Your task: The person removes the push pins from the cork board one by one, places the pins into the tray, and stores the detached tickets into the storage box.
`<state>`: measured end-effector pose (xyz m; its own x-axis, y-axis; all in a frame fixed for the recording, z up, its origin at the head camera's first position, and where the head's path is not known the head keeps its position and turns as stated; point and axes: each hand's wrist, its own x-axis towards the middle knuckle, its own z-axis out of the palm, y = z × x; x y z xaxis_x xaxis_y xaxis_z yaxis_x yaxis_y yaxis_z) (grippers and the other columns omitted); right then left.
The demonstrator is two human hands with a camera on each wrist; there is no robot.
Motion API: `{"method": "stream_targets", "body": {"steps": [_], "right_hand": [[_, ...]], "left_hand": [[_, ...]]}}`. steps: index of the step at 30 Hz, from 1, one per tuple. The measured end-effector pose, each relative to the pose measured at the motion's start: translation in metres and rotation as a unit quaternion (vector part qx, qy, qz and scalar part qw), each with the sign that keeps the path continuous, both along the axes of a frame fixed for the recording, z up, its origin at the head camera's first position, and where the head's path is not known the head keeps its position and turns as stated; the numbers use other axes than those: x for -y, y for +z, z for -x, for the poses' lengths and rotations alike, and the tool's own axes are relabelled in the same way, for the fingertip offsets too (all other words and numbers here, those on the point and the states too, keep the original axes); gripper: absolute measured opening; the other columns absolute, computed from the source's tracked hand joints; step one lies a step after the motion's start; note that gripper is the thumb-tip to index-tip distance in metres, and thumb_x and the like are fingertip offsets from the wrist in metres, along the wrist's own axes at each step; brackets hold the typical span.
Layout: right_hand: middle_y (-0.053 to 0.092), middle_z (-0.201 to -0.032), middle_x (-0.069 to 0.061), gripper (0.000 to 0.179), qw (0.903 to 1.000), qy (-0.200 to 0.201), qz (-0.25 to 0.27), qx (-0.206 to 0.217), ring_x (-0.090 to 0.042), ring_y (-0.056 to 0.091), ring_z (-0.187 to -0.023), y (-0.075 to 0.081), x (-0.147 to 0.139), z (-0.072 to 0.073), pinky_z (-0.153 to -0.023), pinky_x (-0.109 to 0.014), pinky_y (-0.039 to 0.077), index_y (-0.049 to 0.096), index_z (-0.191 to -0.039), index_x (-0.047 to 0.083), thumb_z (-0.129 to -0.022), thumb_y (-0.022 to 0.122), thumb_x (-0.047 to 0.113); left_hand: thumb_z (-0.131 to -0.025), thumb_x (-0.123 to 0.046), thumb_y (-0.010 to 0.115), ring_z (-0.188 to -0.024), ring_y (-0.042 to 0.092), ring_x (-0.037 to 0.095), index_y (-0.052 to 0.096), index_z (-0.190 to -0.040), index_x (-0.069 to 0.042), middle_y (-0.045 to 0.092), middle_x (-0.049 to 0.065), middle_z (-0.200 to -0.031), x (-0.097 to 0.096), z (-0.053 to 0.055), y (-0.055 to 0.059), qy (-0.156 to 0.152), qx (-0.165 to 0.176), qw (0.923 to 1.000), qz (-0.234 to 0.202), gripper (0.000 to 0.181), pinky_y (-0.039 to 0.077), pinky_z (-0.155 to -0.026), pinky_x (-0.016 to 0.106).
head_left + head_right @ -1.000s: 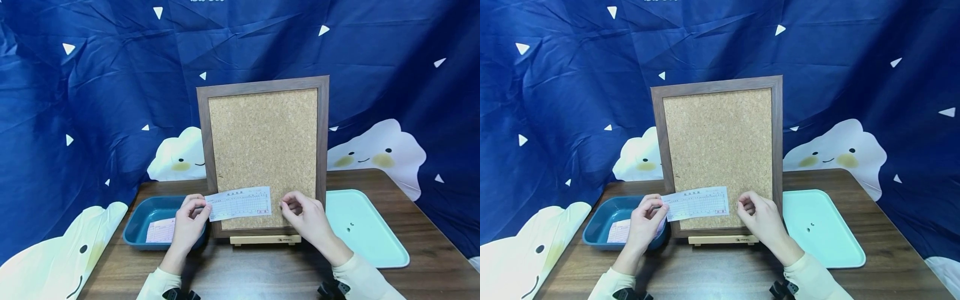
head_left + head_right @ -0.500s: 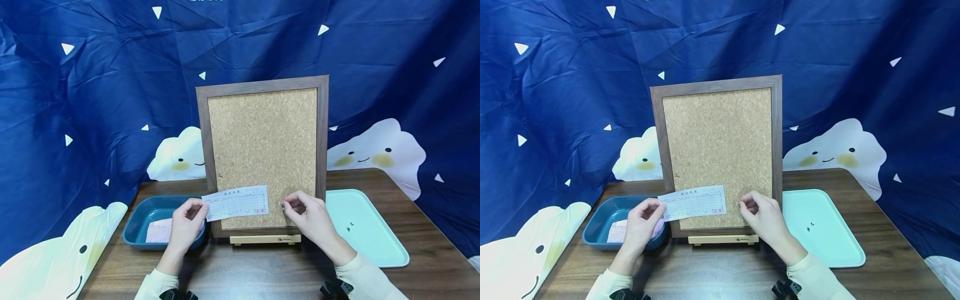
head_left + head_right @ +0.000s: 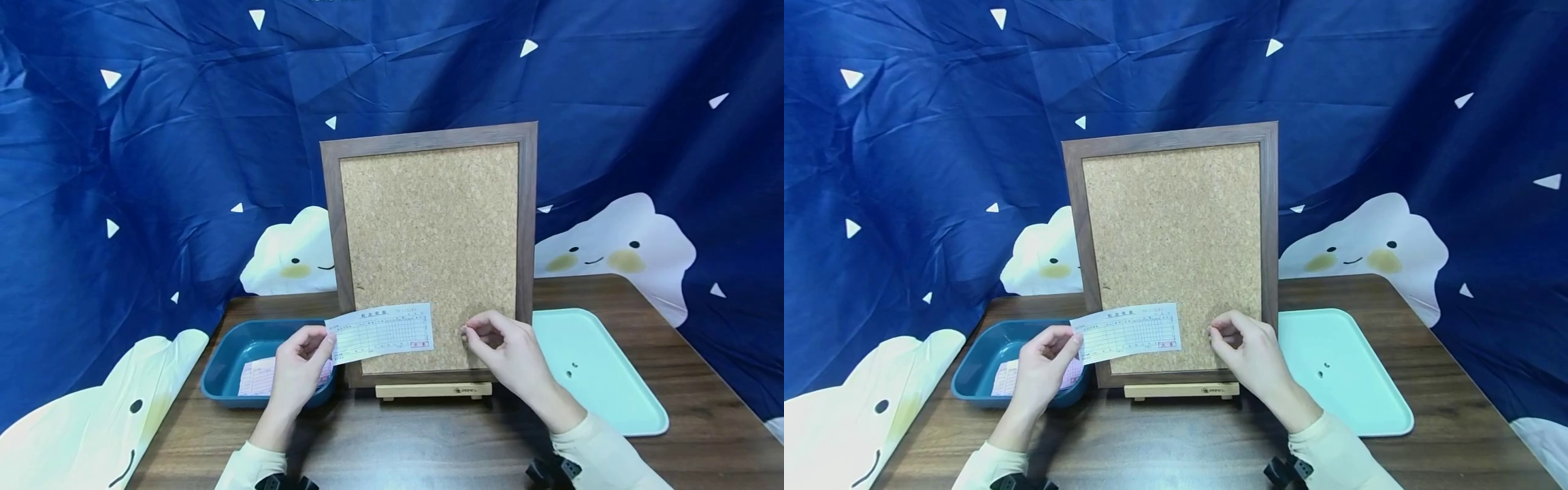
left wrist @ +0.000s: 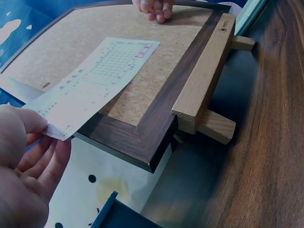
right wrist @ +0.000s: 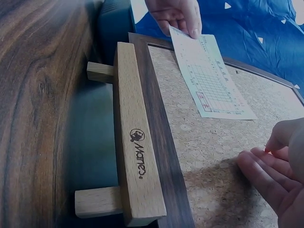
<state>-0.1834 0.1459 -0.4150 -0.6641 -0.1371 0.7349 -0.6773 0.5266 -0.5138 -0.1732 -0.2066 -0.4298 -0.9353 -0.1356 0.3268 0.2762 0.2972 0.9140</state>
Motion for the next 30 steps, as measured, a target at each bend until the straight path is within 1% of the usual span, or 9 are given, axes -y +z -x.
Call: {"method": "stream_targets", "body": {"steps": [5, 11, 14, 17, 20, 23, 26, 30], "right_hand": [[0.079, -0.082, -0.001, 0.024, 1.0, 0.004, 0.001, 0.008, 0.003, 0.066, -0.072, 0.0, -0.002, -0.001, -0.065, -0.012, 0.055, 0.076, -0.093, 0.007, -0.083, 0.079, -0.015], [0.08, -0.084, -0.002, 0.023, 0.9999, 0.009, 0.002, 0.012, 0.002, 0.068, -0.072, -0.002, -0.004, -0.001, -0.066, -0.011, 0.055, 0.077, -0.095, 0.005, -0.083, 0.081, -0.014], [0.08, -0.084, -0.002, 0.022, 0.9998, 0.012, 0.004, 0.014, 0.002, 0.069, -0.073, -0.001, -0.004, -0.001, -0.066, -0.011, 0.055, 0.077, -0.095, 0.006, -0.084, 0.08, -0.013], [0.08, -0.084, -0.001, 0.02, 0.9997, 0.016, 0.006, 0.019, 0.002, 0.068, -0.073, 0.001, -0.005, -0.001, -0.066, -0.012, 0.055, 0.077, -0.095, 0.006, -0.086, 0.081, -0.011], [0.08, -0.084, -0.003, 0.018, 0.9995, 0.021, 0.007, 0.024, 0.002, 0.068, -0.073, 0.001, -0.006, -0.002, -0.065, -0.012, 0.055, 0.078, -0.096, 0.007, -0.087, 0.081, -0.009], [0.08, -0.085, -0.007, 0.02, 0.9993, 0.024, 0.011, 0.028, 0.002, 0.069, -0.073, 0.001, -0.007, -0.002, -0.065, -0.012, 0.055, 0.078, -0.096, 0.007, -0.086, 0.082, -0.01], [0.081, -0.086, -0.007, 0.022, 0.999, 0.028, 0.017, 0.029, 0.002, 0.07, -0.075, 0.0, -0.009, -0.003, -0.066, -0.012, 0.056, 0.078, -0.096, 0.008, -0.086, 0.083, -0.011], [0.081, -0.087, -0.003, 0.023, 0.999, 0.028, 0.022, 0.027, 0.002, 0.07, -0.075, 0.001, -0.011, -0.004, -0.067, -0.012, 0.056, 0.078, -0.095, 0.01, -0.086, 0.082, -0.011]], "left_hand": [[-0.102, -0.008, 0.074, -0.08, 0.067, 0.009, 0.077, -0.109, -0.002, 0.078, 0.018, -0.097, -0.001, 0.0, 0.001, 0.003, 0.0, 1.0, -0.002, 0.01, 0.055, -0.073, 0.019], [-0.1, -0.009, 0.077, -0.076, 0.069, 0.016, 0.08, -0.108, -0.003, 0.078, 0.017, -0.093, 0.001, 0.0, 0.0, 0.013, 0.009, 0.9999, -0.001, 0.01, 0.054, -0.068, 0.02], [-0.1, -0.011, 0.078, -0.076, 0.069, 0.013, 0.08, -0.109, -0.004, 0.079, 0.016, -0.095, 0.002, -0.001, 0.001, 0.016, 0.018, 0.9997, 0.004, 0.011, 0.055, -0.068, 0.02], [-0.1, -0.011, 0.078, -0.077, 0.07, 0.008, 0.081, -0.11, -0.003, 0.081, 0.017, -0.098, 0.003, -0.002, 0.002, 0.018, 0.026, 0.9995, 0.004, 0.013, 0.059, -0.071, 0.021], [-0.1, -0.01, 0.078, -0.077, 0.071, 0.007, 0.081, -0.111, -0.003, 0.081, 0.018, -0.101, 0.005, -0.002, 0.003, 0.02, 0.034, 0.9992, 0.002, 0.014, 0.06, -0.072, 0.021], [-0.1, -0.009, 0.077, -0.078, 0.071, 0.007, 0.08, -0.113, -0.002, 0.081, 0.019, -0.103, 0.006, -0.002, 0.004, 0.024, 0.038, 0.999, 0.003, 0.015, 0.06, -0.072, 0.02], [-0.1, -0.006, 0.077, -0.078, 0.072, 0.005, 0.08, -0.113, 0.0, 0.081, 0.021, -0.104, 0.008, -0.002, 0.004, 0.029, 0.033, 0.999, 0.0, 0.015, 0.06, -0.072, 0.018], [-0.099, -0.003, 0.077, -0.078, 0.072, 0.001, 0.079, -0.113, 0.003, 0.08, 0.024, -0.104, 0.009, -0.002, 0.005, 0.037, 0.017, 0.9992, -0.006, 0.015, 0.06, -0.071, 0.016]]}}
